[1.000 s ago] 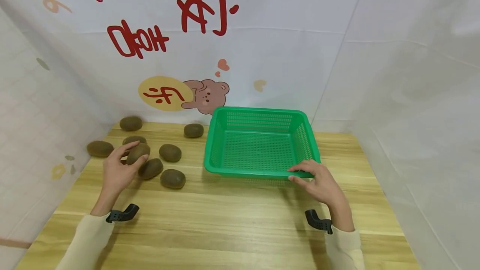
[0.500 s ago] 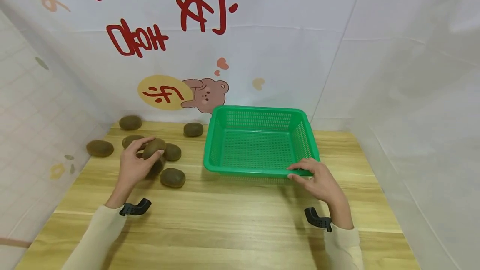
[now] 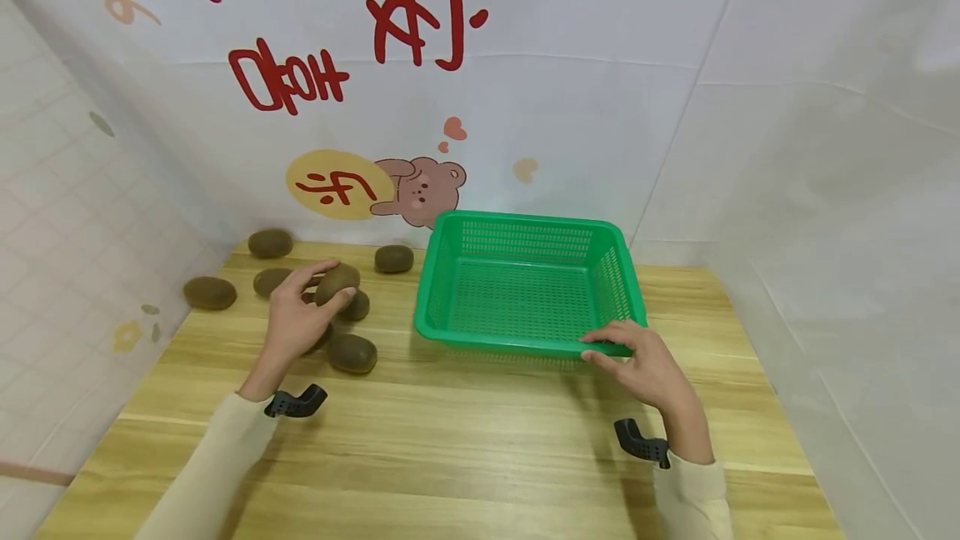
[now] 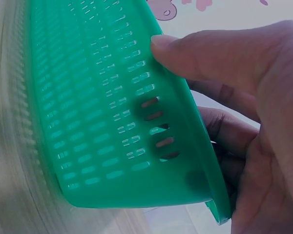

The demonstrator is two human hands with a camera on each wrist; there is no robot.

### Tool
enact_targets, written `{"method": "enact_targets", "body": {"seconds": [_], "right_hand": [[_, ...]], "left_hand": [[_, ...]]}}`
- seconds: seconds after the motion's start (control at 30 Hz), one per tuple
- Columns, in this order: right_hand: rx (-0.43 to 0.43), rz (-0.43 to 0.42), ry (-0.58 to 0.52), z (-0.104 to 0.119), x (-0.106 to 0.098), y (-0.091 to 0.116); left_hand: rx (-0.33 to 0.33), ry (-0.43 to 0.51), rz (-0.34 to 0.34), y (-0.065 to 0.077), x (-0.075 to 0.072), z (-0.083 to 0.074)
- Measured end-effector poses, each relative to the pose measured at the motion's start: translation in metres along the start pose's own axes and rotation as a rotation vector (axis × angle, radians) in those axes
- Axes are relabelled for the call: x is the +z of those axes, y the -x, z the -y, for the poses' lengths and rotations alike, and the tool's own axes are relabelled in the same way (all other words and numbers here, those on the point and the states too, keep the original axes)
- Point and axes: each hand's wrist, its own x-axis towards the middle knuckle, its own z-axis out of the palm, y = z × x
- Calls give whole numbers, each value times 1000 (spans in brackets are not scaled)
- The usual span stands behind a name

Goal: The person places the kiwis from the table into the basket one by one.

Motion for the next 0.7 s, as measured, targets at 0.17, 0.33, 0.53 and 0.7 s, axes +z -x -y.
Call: {"method": "enact_targets", "body": {"seconds": [0.17,0.33,0.53,0.7], "right_hand": [[3,0,-6,3,-1,-1],[1,4,-3,2,0,0],[12,14,7,-2,1,0],[14,16,4,-1,0,0]], "left_hand": [[24,13,22,-4,8,-8],[47,31,37,-8,17,-16],[76,59,54,-16,29,-28],[113,71,74,-22,37,-38]]}}
